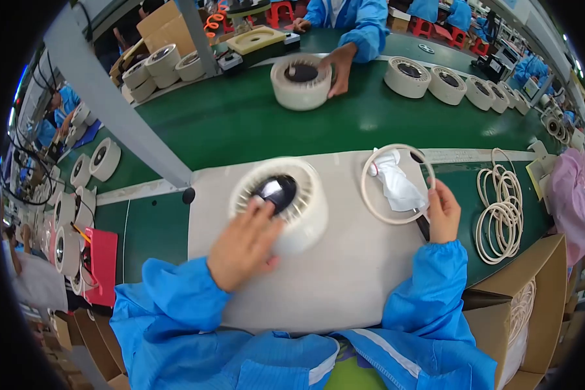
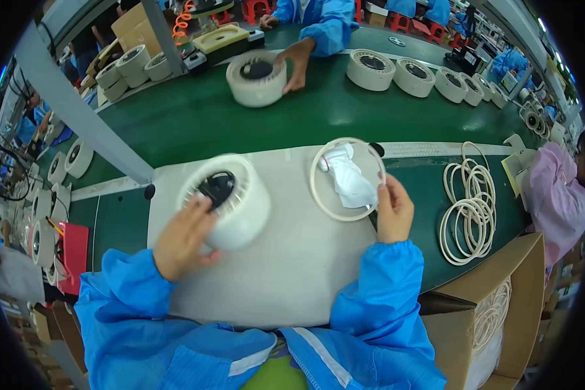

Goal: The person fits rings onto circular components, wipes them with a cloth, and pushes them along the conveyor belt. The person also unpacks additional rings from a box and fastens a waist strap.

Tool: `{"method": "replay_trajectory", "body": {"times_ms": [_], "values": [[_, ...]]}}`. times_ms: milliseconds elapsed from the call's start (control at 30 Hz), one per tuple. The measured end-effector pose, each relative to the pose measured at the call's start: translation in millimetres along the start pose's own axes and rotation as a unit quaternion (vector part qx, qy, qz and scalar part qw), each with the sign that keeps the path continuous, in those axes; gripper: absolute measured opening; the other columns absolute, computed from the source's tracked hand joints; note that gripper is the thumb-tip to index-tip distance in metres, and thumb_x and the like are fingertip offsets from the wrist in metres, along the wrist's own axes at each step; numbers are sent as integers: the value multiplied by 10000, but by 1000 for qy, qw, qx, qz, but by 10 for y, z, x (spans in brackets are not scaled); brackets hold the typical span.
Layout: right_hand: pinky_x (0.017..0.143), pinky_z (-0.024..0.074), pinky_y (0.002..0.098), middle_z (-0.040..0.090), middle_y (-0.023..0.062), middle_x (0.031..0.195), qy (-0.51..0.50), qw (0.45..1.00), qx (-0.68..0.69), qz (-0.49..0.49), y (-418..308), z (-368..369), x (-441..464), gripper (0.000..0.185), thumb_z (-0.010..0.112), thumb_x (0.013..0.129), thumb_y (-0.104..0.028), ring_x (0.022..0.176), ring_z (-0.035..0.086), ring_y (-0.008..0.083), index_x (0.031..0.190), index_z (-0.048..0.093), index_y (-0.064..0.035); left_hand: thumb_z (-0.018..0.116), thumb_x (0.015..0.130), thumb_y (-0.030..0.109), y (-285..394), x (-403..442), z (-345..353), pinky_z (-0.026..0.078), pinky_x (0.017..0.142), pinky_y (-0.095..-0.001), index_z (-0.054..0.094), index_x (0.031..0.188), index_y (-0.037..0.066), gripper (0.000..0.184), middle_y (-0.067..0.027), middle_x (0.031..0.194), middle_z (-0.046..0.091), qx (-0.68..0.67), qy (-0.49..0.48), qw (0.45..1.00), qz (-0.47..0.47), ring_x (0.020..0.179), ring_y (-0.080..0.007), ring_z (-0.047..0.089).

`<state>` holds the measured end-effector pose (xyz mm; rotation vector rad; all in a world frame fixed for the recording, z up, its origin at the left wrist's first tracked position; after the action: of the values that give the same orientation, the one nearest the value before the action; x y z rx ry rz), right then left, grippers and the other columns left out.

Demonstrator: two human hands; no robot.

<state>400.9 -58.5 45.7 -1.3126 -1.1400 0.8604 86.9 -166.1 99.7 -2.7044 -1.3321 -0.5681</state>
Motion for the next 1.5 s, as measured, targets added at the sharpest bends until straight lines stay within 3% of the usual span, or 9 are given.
{"method": "replay_trajectory", "body": {"times_ms": [167,267,300,400,533,833,933,1067,1500], "values": [[484,278,154,481,-54,701,-13,999,41,-13,-356,152,-54,284,485,846,-107,566,366,6,1114,528,-23,634,670,133,404,-224,233,313,968,-383,325,1241,-6,664,-215,1273,344,115,24,979,166,1190,-347,333],[483,293,176,470,-41,663,-152,986,-54,-38,-492,713,-171,291,494,845,-132,559,343,27,1121,535,-50,469,842,248,-541,-240,214,284,992,-350,237,1295,5,564,-173,1291,342,-273,159,915,-252,1202,-274,334],[490,333,205,501,-7,640,-198,975,-86,-51,-520,942,-246,283,497,834,-119,547,401,60,1105,544,-52,469,842,248,-600,-205,247,284,992,-350,237,1295,5,564,-173,1291,342,-275,158,914,-251,1202,-274,334],[599,427,235,615,99,777,-307,922,-185,-147,-705,1642,-497,261,498,814,-62,648,534,118,1063,553,-10,256,904,411,-744,-143,816,284,995,-322,160,1322,11,586,-137,1301,336,-801,115,488,-328,1196,-215,344],[625,449,263,620,161,844,-295,914,-230,-154,-614,1778,-464,224,512,800,-63,694,588,180,1006,579,-9,113,915,400,-728,-104,798,310,988,-334,203,1303,-3,567,-149,1297,334,-791,98,489,-353,1177,-225,369],[625,470,299,606,142,810,-323,852,-325,-253,-816,1987,-463,225,562,768,-90,670,590,270,982,601,-35,191,926,349,-728,-51,821,336,962,-314,219,1302,3,511,-142,1280,363,-810,62,479,-333,1157,-223,396],[660,465,310,577,145,920,-308,780,-468,-279,-754,2055,-598,295,543,779,-94,765,575,290,1068,552,-34,279,926,245,-835,-37,666,378,906,-315,269,1284,4,431,-145,1243,413,-633,54,713,-299,1101,-215,453],[779,427,336,505,157,1106,-219,842,-374,-320,-759,2089,-846,352,495,807,-94,954,521,306,1150,468,-20,364,890,117,-783,97,416,410,845,-332,339,1237,-9,370,-172,1143,491,-382,-58,879,-279,1027,-258,506],[902,341,382,459,183,1181,-294,802,-383,-351,-746,2218,-859,341,444,816,-65,1110,425,323,1149,444,10,500,733,27,-431,436,156,453,705,-351,485,992,-60,274,-198,831,567,63,78,991,-87,780,-320,558]]}}
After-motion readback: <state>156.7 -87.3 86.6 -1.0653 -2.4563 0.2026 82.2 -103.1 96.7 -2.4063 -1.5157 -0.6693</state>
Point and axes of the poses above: each hand's wrist, its own x-axis towards the middle knuckle, its own z-axis out of the palm, y = z × x, the point moved 9 cm from there along x, towards the middle knuckle
